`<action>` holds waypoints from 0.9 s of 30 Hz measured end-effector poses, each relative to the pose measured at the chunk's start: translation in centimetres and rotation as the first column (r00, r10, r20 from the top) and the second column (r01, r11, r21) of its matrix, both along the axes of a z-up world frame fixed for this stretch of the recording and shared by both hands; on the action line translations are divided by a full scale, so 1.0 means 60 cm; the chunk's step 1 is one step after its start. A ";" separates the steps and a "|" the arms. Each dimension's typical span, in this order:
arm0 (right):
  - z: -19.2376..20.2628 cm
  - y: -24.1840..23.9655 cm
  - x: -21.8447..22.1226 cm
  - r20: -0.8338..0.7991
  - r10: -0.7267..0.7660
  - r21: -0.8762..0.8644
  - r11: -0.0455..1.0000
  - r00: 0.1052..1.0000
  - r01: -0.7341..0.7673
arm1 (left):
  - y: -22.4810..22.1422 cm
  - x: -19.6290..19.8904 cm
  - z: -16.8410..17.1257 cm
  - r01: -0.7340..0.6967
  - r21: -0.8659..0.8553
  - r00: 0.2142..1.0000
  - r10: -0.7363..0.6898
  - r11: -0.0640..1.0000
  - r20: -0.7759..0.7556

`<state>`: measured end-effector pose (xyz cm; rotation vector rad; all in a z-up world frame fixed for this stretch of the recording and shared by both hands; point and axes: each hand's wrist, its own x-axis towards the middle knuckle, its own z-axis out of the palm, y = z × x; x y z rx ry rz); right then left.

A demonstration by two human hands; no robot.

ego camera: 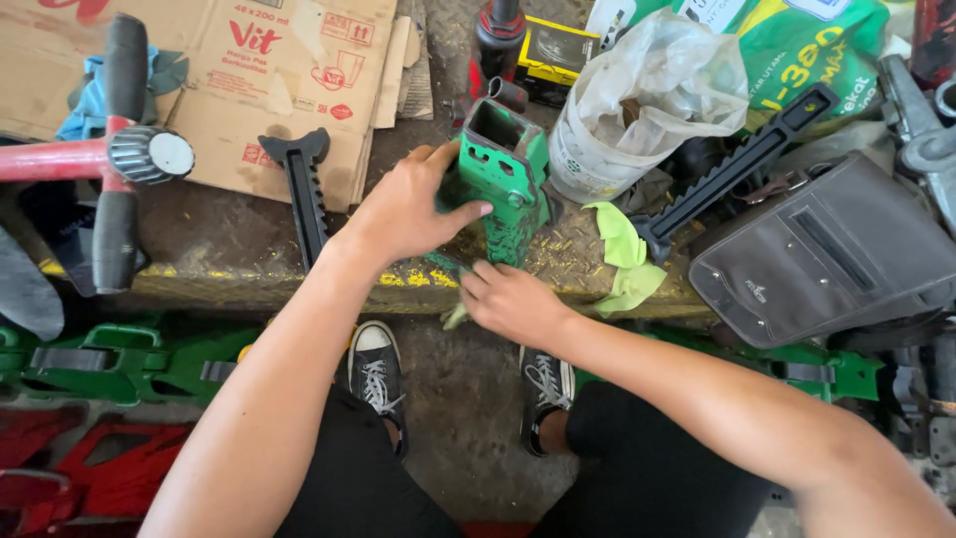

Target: Cleaning various components of a mechanical car jack with a cloth.

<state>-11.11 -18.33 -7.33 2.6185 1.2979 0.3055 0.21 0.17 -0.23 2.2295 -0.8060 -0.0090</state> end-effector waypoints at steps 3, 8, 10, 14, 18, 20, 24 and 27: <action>-0.007 0.038 0.038 -0.016 0.020 0.095 0.995 1.000 -0.019 | -0.001 -0.001 -0.003 0.005 -0.017 1.000 -0.005 1.000 0.007; -0.038 0.102 0.114 0.222 0.100 0.246 0.957 0.970 -0.155 | 0.008 0.003 -0.003 -0.023 0.016 1.000 0.023 1.000 -0.005; -0.029 0.116 0.135 0.251 0.116 0.288 0.939 0.961 -0.189 | 0.025 0.007 -0.001 -0.037 0.013 0.999 0.037 0.999 -0.011; 0.048 0.108 0.142 -0.206 -0.031 0.256 0.963 0.978 0.085 | 0.080 0.027 0.000 -0.252 0.136 0.923 0.280 0.958 -0.262; 0.100 0.098 0.130 0.085 -0.050 0.662 0.749 0.995 -0.019 | 0.129 0.054 -0.030 -0.184 -0.213 0.701 -0.024 0.959 -0.713; 0.188 0.112 0.101 0.146 -0.067 0.669 0.742 0.987 -0.048 | 0.134 0.045 -0.018 -0.258 -0.305 0.632 -0.079 0.917 -0.771; 0.178 0.107 0.098 0.109 0.014 0.670 0.738 0.994 -0.083 | 0.142 0.042 -0.034 -0.305 -0.200 0.706 0.080 0.931 -0.704; 0.166 0.101 0.081 -0.041 -0.015 0.628 0.777 0.999 0.037 | 0.115 0.016 0.000 -0.393 -0.189 0.561 0.072 0.900 -0.825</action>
